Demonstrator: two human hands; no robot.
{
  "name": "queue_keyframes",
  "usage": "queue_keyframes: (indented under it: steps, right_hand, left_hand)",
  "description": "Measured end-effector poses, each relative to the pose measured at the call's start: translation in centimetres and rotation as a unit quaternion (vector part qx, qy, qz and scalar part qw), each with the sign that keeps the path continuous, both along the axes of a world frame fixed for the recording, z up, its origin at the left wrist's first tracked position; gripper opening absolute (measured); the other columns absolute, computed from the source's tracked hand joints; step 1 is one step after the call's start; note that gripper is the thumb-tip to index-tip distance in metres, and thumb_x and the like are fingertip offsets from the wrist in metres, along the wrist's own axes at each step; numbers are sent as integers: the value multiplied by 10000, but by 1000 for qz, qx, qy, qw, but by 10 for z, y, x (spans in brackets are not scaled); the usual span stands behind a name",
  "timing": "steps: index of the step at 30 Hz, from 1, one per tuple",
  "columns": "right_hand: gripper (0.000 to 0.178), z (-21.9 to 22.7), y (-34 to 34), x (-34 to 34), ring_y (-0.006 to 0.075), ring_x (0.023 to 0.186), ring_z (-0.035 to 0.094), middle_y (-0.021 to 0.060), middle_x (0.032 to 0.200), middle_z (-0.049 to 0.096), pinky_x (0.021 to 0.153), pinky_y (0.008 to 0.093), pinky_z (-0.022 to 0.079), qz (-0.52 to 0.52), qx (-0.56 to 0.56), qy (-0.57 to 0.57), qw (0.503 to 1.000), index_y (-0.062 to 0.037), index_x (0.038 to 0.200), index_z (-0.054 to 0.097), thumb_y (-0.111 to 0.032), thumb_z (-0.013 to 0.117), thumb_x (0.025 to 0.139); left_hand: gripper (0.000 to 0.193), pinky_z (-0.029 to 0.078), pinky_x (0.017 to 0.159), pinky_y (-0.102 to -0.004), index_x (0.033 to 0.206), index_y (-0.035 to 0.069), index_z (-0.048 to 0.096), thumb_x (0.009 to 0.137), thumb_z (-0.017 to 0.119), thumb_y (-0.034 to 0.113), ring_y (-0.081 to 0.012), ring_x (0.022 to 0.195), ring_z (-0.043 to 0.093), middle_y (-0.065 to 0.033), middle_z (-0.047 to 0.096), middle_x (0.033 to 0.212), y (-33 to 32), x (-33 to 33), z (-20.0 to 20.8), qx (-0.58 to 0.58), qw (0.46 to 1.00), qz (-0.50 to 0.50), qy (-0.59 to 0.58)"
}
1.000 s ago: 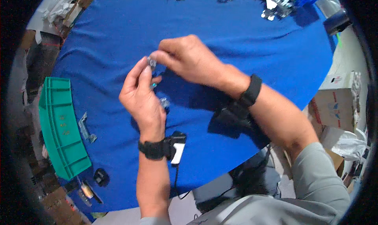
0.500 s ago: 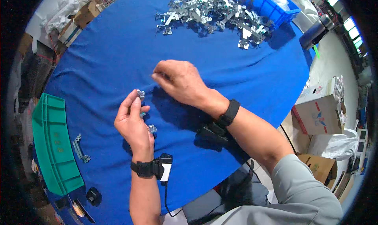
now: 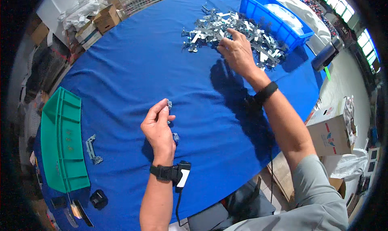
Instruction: The person assembles metal components by inserting a small pin into a bracket using a thin tool, then picks up another bracket from a pile to repeat the process.
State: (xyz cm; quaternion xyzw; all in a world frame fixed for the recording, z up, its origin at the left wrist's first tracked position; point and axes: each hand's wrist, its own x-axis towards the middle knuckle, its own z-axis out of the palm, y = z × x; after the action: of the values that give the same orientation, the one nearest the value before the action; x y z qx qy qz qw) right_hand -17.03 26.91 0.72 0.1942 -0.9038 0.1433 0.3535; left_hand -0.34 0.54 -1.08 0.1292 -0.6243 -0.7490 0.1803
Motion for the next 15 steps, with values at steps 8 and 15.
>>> queue_keyframes:
  steps: [8,15]
  right_hand:
    - [168,-17,21,-17,436,1105,571,298,1332,510,934,465,485,15,37,-80,996,-44,954,629,-193,626,876]
    - [165,-9,27,11,410,935,590,215,1058,602,818,471,487,83,37,-81,993,-6,933,625,-166,615,895]
  left_hand:
    - [188,566,647,-235,1093,-22,703,920,633,-2,-113,822,659,-90,710,1011,-1,3,2,6,1000,-8,6]
    - [188,557,648,-231,1088,-22,705,915,633,-4,-117,824,661,-91,711,1011,-1,0,0,4,1000,-3,2]
